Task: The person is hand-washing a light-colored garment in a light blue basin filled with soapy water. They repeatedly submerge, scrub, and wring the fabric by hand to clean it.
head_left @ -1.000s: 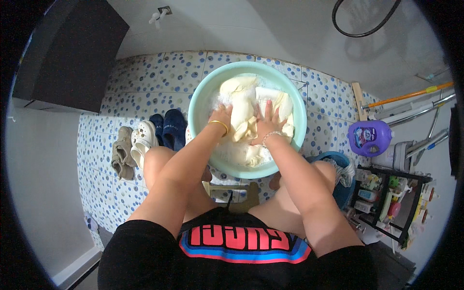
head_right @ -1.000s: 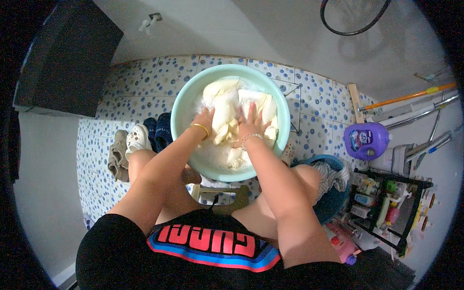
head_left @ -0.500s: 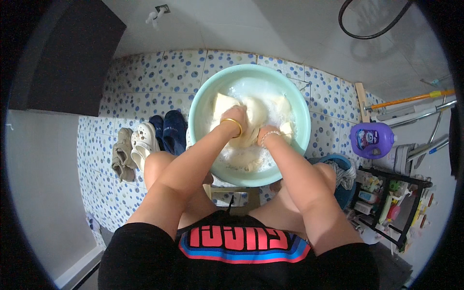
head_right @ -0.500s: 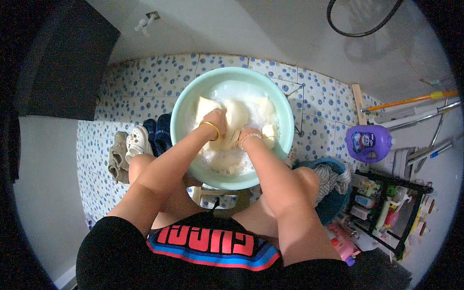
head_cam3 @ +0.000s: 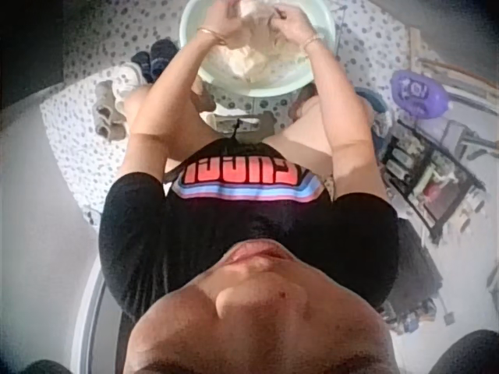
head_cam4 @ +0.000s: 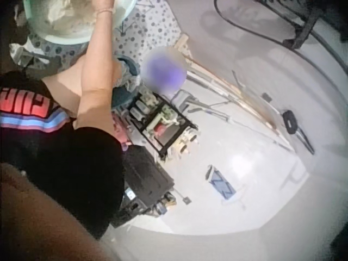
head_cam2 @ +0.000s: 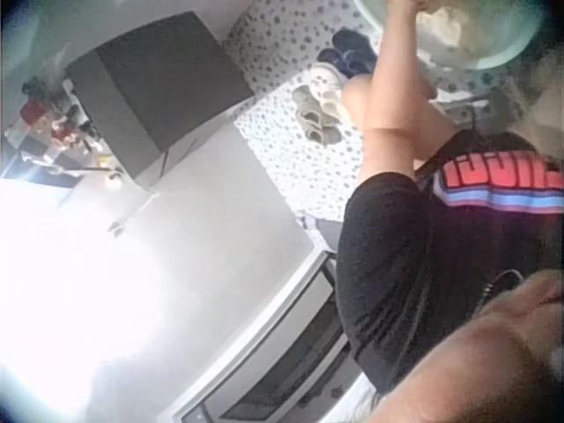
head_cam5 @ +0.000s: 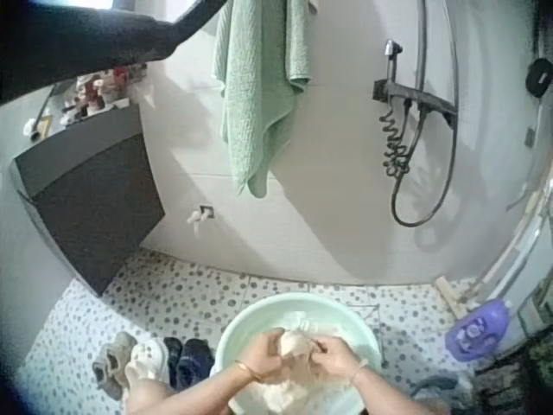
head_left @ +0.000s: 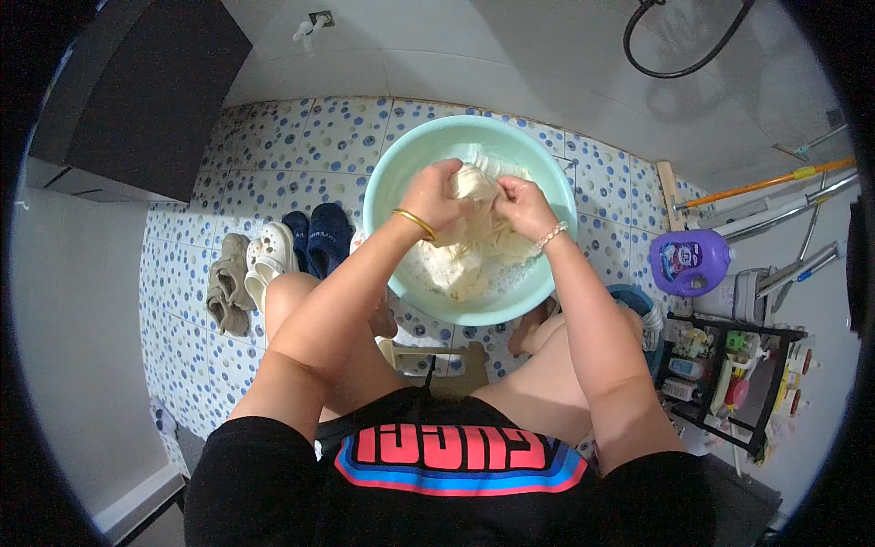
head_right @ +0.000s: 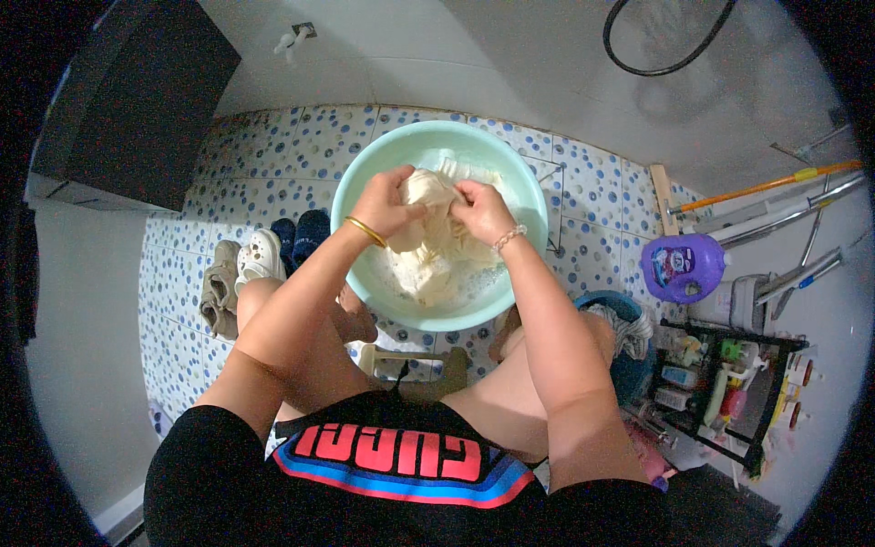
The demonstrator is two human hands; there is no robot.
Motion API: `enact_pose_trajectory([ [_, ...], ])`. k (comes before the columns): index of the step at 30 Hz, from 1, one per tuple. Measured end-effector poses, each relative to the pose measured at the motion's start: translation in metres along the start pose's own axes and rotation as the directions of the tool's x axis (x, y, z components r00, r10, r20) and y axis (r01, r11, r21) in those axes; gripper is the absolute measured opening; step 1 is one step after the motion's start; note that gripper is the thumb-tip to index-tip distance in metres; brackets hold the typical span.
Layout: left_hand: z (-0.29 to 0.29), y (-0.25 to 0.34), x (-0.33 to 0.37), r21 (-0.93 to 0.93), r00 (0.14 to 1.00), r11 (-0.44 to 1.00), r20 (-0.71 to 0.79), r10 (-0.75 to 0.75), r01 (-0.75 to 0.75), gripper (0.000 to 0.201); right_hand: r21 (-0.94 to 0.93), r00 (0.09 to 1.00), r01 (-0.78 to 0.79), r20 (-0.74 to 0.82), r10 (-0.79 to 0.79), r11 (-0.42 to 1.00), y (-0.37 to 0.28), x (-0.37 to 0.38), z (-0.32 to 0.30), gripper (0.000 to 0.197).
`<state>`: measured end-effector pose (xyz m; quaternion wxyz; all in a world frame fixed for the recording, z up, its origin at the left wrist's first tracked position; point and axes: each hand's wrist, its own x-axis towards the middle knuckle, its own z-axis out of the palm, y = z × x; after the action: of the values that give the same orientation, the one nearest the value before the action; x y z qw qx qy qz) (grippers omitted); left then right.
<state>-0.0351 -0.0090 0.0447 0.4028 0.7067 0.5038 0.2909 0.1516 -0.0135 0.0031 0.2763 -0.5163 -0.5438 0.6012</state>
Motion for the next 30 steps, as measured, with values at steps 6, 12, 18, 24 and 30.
enact_pose_trajectory([
  [6,-0.001,-0.005,0.005,0.181,0.974,0.963,-0.07,0.216,-0.2,0.045,0.441,0.948,0.293,-0.247,-0.199,0.848,-0.04,-0.031,0.006,0.009],
  [12,0.017,-0.022,0.014,0.401,0.994,0.915,-0.068,0.086,-0.051,0.047,0.568,0.848,0.505,-0.467,-0.251,0.65,-0.055,-0.05,-0.012,0.013],
  [18,0.059,-0.068,0.027,0.535,0.98,0.842,0.191,-0.044,-0.066,0.038,0.527,0.809,0.463,-0.579,-0.098,0.712,-0.031,-0.04,-0.02,0.014],
  [24,0.055,-0.049,0.039,0.127,0.977,0.981,-0.173,-0.124,0.147,0.021,-0.546,0.882,-0.345,-0.466,0.066,0.763,-0.036,-0.039,-0.024,0.037],
  [30,0.031,0.022,0.034,-0.153,0.992,0.981,-0.037,0.118,-0.122,0.021,-0.586,0.892,0.159,-0.259,-0.369,0.795,-0.022,-0.037,0.012,0.058],
])
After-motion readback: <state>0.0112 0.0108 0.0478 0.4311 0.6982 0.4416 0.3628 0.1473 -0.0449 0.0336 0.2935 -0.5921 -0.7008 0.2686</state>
